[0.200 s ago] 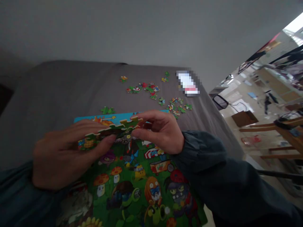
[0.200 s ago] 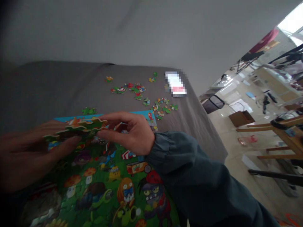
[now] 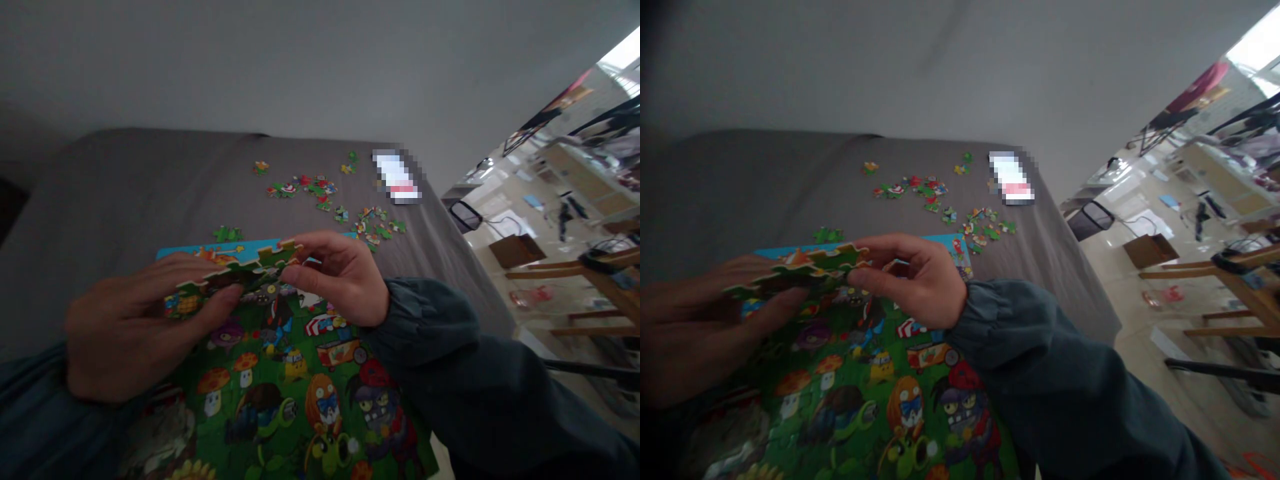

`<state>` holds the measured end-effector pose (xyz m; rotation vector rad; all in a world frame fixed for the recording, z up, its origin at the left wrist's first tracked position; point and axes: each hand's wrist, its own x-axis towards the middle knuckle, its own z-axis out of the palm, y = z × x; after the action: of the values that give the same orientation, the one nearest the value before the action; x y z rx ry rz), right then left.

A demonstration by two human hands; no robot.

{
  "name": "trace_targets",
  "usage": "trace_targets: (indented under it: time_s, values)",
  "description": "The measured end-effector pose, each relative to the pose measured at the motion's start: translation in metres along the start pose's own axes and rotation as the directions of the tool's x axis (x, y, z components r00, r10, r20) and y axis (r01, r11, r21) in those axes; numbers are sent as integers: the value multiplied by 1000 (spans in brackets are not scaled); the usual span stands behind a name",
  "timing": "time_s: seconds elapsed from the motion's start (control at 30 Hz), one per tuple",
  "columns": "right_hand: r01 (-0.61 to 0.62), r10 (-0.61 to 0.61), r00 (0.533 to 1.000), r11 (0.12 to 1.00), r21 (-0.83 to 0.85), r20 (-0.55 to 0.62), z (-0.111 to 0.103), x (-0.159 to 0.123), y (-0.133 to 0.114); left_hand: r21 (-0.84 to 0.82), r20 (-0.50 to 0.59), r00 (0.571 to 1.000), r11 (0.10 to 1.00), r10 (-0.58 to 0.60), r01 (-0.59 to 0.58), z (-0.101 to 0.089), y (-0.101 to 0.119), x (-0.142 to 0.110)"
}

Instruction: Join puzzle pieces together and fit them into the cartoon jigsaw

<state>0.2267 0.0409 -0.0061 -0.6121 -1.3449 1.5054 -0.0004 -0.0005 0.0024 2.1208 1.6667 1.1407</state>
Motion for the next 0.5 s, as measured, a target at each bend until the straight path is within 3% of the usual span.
trace_targets:
  time_s: [0.5]
  values:
    - [20, -20, 1000, 1000, -11, -19, 1, 1, 1, 24, 11, 998, 998, -57, 57, 3, -2, -3]
